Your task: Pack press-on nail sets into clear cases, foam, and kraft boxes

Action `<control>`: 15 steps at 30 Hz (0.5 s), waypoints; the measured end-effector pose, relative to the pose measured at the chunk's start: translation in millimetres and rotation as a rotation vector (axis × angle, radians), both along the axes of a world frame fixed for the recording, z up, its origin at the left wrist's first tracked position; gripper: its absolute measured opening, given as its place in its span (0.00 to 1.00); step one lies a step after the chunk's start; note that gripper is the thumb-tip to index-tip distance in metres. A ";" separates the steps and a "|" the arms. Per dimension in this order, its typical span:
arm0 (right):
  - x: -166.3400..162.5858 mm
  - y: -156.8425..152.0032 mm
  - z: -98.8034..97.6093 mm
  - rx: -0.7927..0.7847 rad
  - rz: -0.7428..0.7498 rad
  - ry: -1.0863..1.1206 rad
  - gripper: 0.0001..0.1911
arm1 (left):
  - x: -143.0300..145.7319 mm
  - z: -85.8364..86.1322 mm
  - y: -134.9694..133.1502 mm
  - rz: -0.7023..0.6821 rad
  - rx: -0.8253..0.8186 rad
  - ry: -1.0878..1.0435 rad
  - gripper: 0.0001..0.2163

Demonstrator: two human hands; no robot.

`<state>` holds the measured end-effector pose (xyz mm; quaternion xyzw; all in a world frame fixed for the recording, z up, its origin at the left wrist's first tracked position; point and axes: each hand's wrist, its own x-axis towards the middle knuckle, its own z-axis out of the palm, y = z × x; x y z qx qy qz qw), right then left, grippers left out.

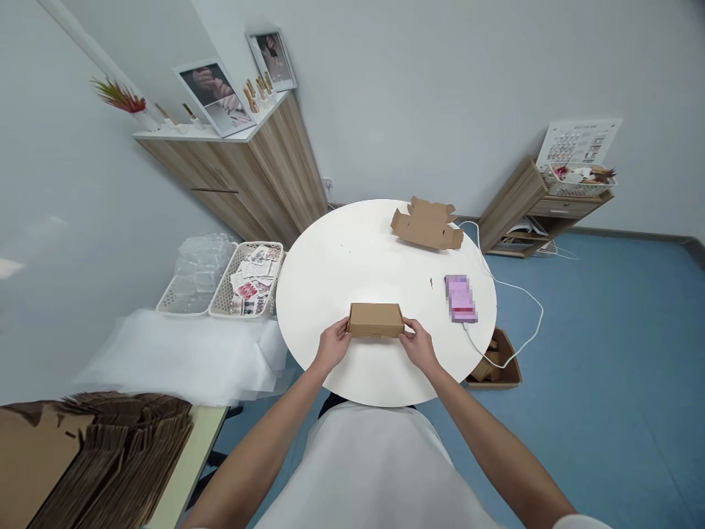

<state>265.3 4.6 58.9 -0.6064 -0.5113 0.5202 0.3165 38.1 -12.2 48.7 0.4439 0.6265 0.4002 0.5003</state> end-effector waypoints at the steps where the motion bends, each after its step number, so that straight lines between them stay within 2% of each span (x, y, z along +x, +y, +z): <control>1: 1.4 -5.4 -1.5 0.009 -0.028 0.068 0.22 | 4.1 -1.3 -4.5 0.027 0.013 -0.064 0.20; 4: 2.9 -22.1 -9.0 0.051 -0.102 0.237 0.22 | 15.7 -7.1 -17.9 0.122 -0.006 -0.164 0.17; 8: -0.4 -44.1 -26.9 0.050 -0.216 0.324 0.22 | 27.2 -21.4 -32.5 0.231 -0.037 -0.139 0.17; 12: -5.8 -62.3 -47.1 -0.008 -0.320 0.287 0.18 | 31.4 -37.5 -43.5 0.223 -0.070 -0.129 0.16; 15: -8.5 -69.8 -57.2 0.005 -0.410 0.204 0.20 | 30.2 -44.0 -49.4 0.189 -0.101 -0.107 0.15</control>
